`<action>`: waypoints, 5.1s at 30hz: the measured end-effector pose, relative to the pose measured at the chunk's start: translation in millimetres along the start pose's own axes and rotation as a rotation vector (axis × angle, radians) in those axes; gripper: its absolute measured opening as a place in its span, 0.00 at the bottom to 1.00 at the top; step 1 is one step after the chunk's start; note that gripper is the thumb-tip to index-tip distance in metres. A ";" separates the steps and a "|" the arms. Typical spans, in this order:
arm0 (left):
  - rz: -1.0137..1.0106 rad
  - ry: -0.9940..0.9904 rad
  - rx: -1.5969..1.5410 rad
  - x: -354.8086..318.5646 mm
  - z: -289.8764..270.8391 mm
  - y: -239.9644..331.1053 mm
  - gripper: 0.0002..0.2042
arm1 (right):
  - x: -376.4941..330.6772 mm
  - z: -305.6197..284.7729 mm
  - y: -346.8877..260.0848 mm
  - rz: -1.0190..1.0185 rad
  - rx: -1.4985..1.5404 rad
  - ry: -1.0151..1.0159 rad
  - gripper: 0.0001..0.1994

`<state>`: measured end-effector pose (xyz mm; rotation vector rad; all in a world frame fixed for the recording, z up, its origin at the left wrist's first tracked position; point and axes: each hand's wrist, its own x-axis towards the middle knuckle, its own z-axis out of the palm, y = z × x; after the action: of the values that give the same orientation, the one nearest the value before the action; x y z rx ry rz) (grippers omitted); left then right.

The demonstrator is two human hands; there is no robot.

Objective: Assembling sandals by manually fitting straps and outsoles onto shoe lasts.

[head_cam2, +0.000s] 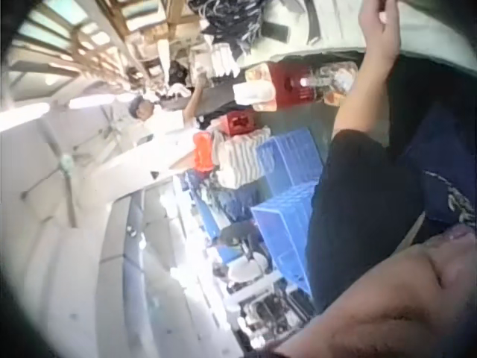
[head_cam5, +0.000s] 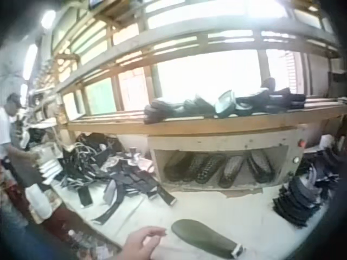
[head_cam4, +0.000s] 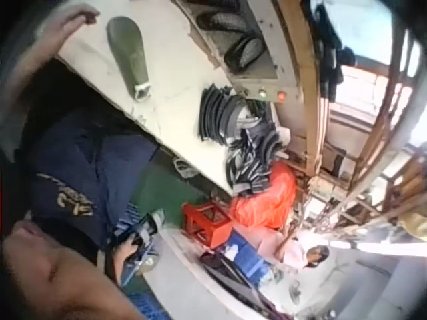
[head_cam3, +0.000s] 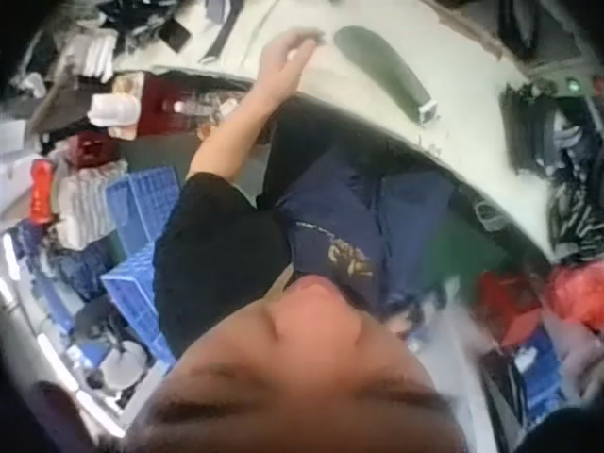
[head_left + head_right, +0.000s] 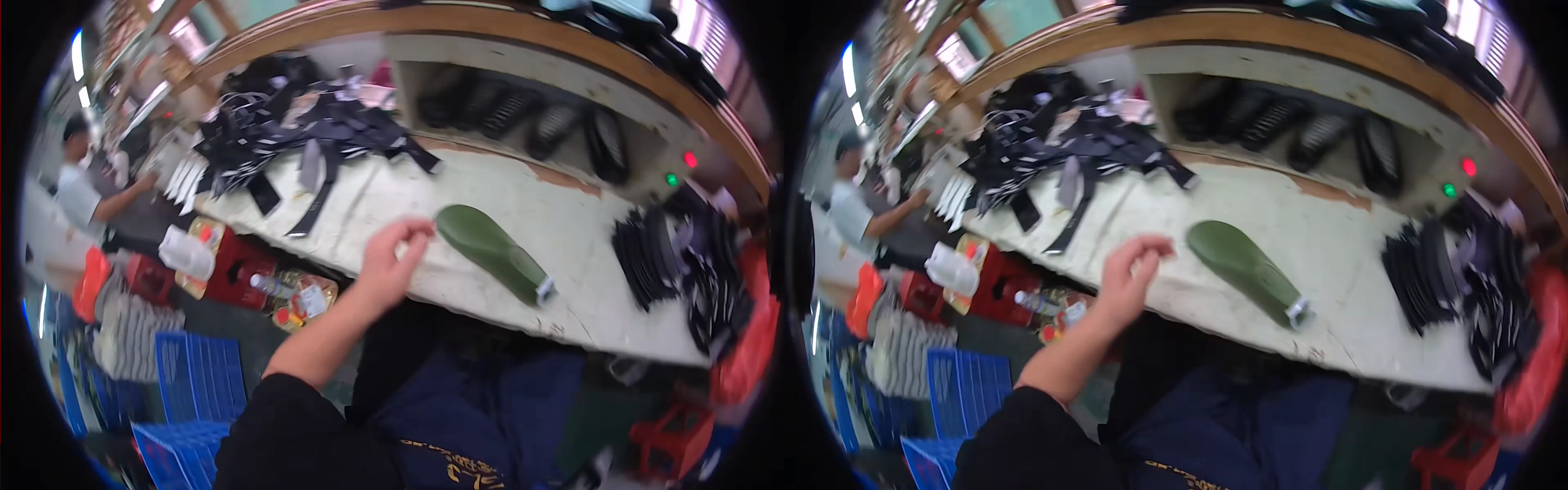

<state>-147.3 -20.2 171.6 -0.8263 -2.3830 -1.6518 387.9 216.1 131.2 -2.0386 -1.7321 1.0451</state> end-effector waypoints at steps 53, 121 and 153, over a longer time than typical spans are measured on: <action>-0.982 0.404 0.236 239.3 -114.3 -203.2 0.66 | 247.0 160.2 195.6 -0.392 -0.541 -0.831 0.24; 0.562 0.034 0.648 -1.7 -32.4 -13.8 0.14 | 152.9 54.7 -291.5 -1.092 -0.152 -0.352 0.14; -0.074 -0.536 -0.010 -124.4 42.8 -33.0 0.09 | 100.4 398.6 -588.2 -1.420 -0.640 -0.199 0.43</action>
<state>-50.4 -35.2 77.7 -1.3420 -2.7698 -1.6276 -313.2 360.5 180.6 -0.3664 -2.9749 0.1803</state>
